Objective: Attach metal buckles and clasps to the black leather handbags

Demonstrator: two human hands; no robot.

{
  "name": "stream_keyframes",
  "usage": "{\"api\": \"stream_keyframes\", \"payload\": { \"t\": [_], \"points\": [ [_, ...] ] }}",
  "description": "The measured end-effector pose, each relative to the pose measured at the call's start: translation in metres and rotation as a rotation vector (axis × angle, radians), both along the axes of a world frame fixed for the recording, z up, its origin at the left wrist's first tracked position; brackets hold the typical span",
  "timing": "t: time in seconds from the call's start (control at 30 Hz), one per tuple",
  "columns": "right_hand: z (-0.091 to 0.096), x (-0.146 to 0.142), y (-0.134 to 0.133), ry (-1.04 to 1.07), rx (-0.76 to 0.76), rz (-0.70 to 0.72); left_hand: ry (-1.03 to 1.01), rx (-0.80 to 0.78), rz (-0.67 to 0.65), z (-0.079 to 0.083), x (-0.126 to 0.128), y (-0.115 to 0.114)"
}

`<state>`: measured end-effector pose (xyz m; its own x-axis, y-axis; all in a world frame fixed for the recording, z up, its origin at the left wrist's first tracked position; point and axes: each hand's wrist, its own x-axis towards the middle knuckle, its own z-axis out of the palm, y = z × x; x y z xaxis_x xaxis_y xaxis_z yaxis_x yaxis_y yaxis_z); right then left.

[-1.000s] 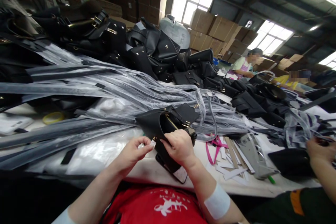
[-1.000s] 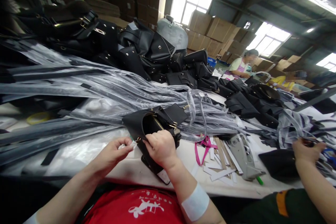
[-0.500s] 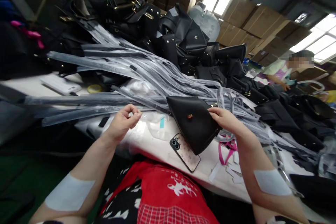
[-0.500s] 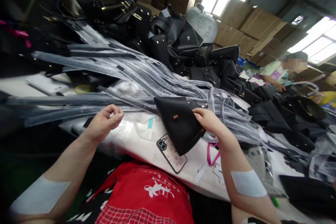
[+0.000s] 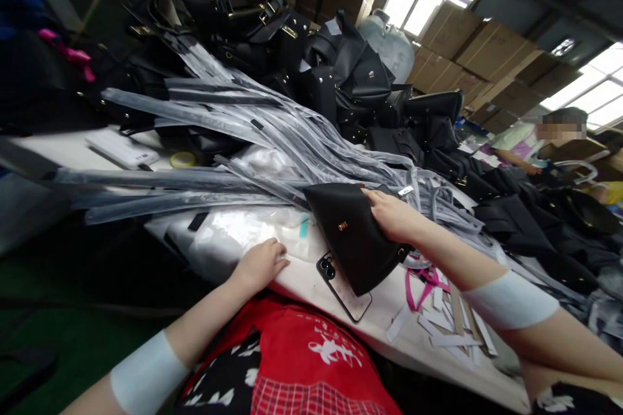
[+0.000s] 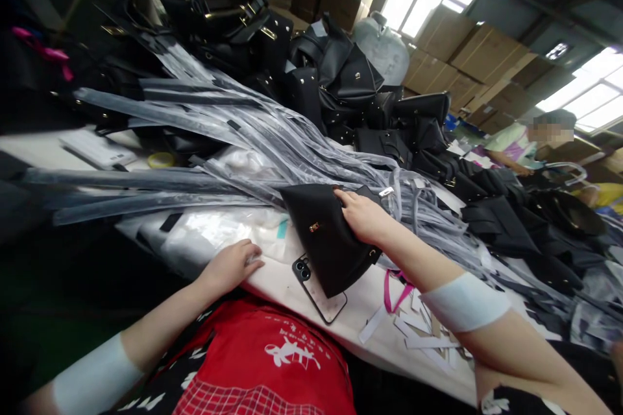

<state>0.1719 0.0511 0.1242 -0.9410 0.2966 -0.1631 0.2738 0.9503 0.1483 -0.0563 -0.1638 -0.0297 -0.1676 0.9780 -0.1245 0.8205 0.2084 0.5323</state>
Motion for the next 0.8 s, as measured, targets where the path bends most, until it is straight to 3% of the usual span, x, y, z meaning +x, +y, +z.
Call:
{"api": "stream_keyframes", "payload": {
  "t": [0.2,0.33,0.47,0.6,0.67,0.8],
  "points": [
    [-0.009,-0.012,-0.004,-0.274,0.183,0.133,-0.024,0.052,0.003,-0.005,0.004,-0.002],
    [-0.01,-0.017,0.002,-0.3,0.209,0.215,-0.081,0.111,0.023,-0.013,0.0,-0.001],
    [-0.013,-0.02,0.0,-0.219,0.093,0.379,-0.353,0.261,0.132,-0.012,-0.007,0.001],
    [-0.01,-0.032,-0.022,-0.258,-0.023,0.494,-0.686,0.327,0.362,-0.002,-0.011,0.005],
    [0.001,-0.039,-0.036,-0.284,0.01,0.471,-0.848,0.329,0.445,0.006,-0.011,0.006],
    [0.034,-0.046,-0.055,-0.264,0.133,0.201,-1.073,0.319,0.466,0.023,-0.014,0.007]
  ]
}}
